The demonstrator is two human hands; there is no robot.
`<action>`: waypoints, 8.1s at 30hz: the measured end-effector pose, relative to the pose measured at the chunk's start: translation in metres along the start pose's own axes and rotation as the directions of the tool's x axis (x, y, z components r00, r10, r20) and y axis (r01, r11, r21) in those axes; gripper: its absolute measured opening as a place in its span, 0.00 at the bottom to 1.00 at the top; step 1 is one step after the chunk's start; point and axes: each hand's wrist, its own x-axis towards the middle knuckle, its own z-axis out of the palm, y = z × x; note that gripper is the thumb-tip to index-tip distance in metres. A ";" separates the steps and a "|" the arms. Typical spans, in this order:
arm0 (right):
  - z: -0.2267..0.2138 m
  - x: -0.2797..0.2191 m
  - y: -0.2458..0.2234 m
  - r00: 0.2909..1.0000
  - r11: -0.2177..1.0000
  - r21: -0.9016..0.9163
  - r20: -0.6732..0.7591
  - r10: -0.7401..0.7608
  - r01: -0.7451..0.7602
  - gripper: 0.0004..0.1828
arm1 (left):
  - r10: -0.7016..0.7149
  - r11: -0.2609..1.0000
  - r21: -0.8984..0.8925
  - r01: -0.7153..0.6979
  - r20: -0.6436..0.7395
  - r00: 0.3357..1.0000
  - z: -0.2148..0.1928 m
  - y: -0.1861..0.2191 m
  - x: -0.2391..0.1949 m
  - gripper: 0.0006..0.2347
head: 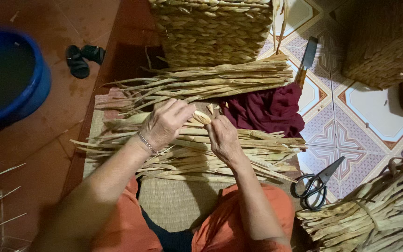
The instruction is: The person sits on a mat and manually splits long dried palm leaves into thin strips by hand. They repeatedly pull the leaves apart to create uniform strips for weaving, occasionally using scissors to trim the ends.
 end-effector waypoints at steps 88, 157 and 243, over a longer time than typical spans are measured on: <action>-0.062 -0.044 0.153 0.645 -0.222 0.972 0.120 0.755 0.079 0.13 | -0.231 0.802 -0.349 0.485 0.568 0.790 0.075 0.061 -0.027 0.12; -0.075 -0.012 0.102 0.954 0.745 -0.611 -0.057 0.295 -0.267 0.05 | -0.400 0.893 0.174 0.414 -0.113 0.910 -0.019 -0.100 -0.047 0.01; 0.017 -0.010 -0.016 0.950 0.985 0.060 0.280 0.139 -0.162 0.07 | 0.065 0.948 0.317 -0.039 -0.072 0.995 -0.012 -0.034 -0.038 0.07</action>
